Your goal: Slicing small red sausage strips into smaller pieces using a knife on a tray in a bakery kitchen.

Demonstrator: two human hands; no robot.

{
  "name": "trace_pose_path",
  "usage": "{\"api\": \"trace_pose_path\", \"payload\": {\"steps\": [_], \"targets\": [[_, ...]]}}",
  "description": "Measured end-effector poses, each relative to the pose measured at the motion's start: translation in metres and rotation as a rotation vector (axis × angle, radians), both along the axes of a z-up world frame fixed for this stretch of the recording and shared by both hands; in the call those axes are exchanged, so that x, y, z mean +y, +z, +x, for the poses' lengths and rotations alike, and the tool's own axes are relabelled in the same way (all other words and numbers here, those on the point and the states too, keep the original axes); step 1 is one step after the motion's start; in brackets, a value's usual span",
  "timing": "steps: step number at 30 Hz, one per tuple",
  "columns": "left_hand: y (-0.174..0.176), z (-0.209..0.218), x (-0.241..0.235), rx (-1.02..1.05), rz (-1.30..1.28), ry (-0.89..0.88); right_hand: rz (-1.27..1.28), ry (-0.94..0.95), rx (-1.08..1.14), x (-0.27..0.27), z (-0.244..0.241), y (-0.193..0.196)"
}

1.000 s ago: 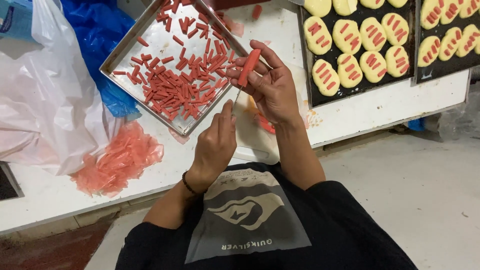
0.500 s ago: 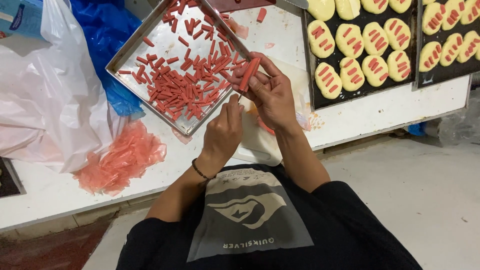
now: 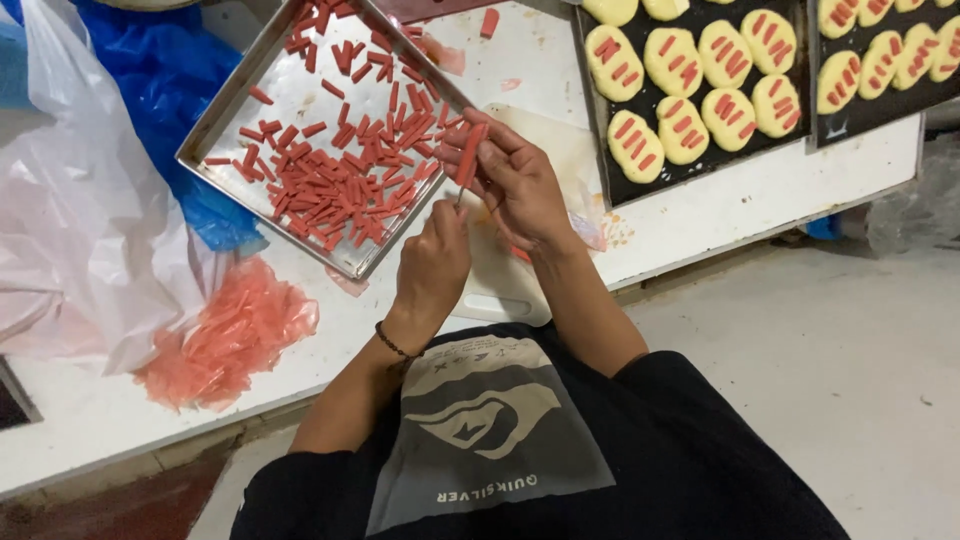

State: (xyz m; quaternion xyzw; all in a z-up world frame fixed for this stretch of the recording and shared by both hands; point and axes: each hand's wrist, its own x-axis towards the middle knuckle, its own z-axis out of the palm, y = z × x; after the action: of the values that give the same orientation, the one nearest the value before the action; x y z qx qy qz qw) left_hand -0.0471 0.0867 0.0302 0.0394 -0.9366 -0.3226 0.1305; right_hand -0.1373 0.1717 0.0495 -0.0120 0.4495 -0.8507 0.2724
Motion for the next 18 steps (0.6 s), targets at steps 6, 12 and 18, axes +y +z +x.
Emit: {"api": "trace_pose_path", "payload": {"steps": [6,12,18], "targets": [[0.0,0.002,0.006,-0.034,-0.028,0.022,0.024,0.002,-0.033,0.004,0.002,-0.004],[0.001,-0.001,0.01,-0.127,0.019,0.025,0.092,-0.029,0.029,0.005,0.006,0.0],[-0.018,-0.007,0.009,-0.307,0.19,-0.03,0.181,-0.045,0.012,0.006,0.004,-0.008]]}}
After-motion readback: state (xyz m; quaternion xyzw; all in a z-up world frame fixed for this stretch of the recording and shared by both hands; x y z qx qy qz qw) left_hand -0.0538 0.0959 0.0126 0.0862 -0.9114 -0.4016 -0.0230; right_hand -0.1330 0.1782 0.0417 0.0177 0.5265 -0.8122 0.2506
